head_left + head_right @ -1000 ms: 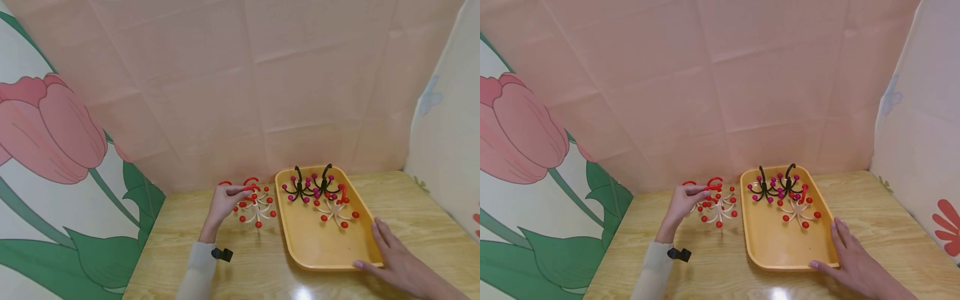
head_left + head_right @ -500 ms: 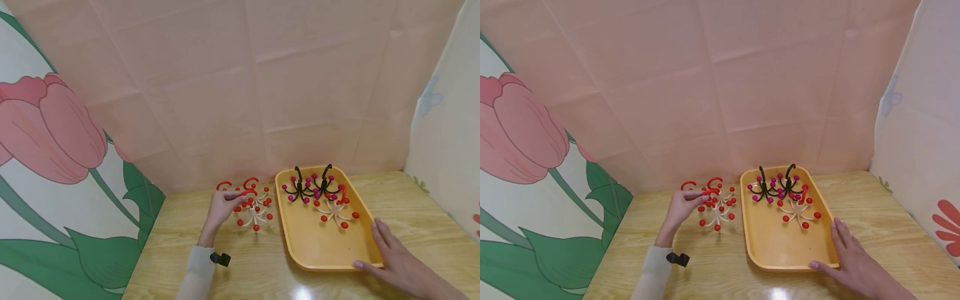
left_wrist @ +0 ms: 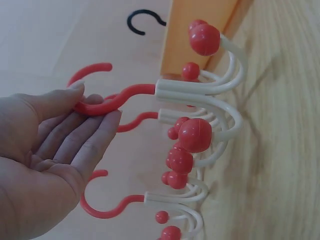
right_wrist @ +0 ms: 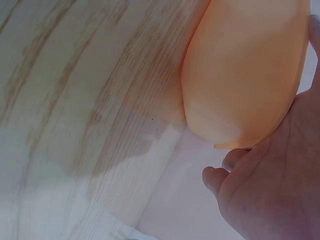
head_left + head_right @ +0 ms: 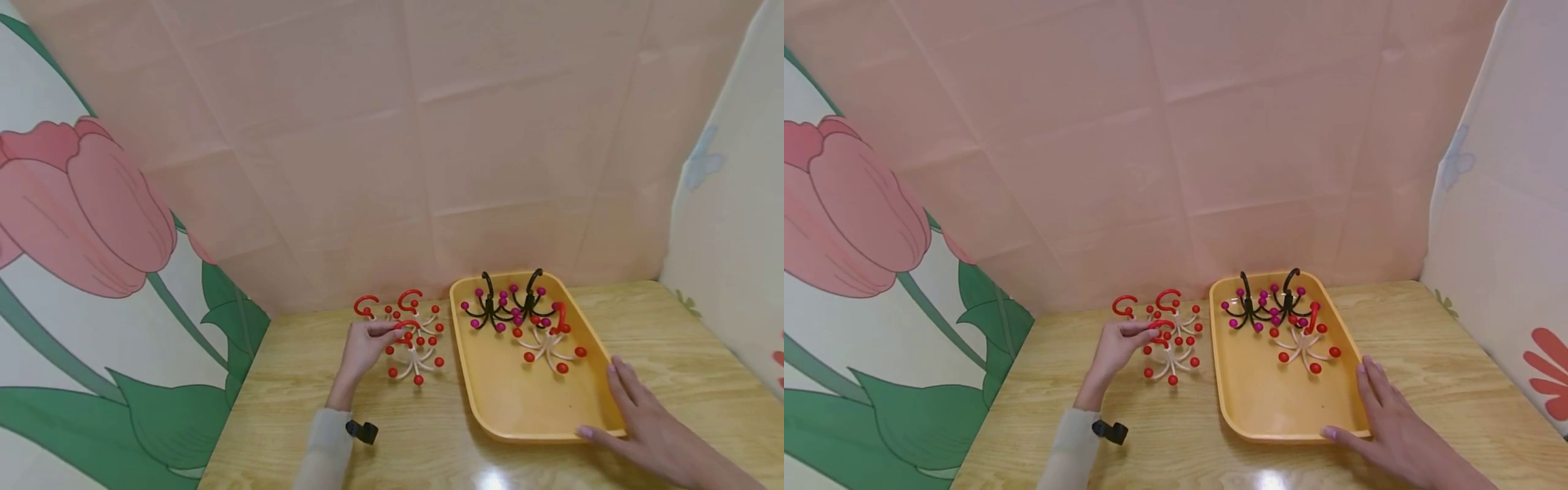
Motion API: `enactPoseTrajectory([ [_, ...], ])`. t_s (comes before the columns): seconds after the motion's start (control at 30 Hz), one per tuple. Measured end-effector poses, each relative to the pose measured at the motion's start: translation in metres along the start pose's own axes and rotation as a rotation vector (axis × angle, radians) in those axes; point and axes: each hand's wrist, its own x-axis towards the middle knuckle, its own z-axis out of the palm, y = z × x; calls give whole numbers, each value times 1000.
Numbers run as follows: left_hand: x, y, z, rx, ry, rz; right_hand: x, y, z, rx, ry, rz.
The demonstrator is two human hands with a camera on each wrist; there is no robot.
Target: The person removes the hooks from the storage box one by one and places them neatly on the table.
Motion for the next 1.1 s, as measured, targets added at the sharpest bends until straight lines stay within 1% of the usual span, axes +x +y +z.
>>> enactPoseTrajectory([
  [0.2,1,-8,2,-23,9,-1,-5,2,6,-11,74,-57],
  [0.3,1,-11,1,-24,8,-8,-6,2,8,-18,83,-65],
  [0.53,1,-12,2,-22,-1,-15,-1,2,3,-2,14,-17],
  [0.63,1,-12,2,-15,-5,-9,-1,2,4,-6,25,-24],
  [0.73,0,-13,1,-18,-5,-10,-3,2,6,-5,61,-50],
  [0.83,-1,-13,1,-19,-5,-10,-4,2,6,2,64,-52],
  [0.97,-1,-14,2,-21,-7,-1,-2,2,2,-2,10,-12],
  [1.1,0,-12,3,-10,1,-2,0,1,0,-13,-8,-4],
])
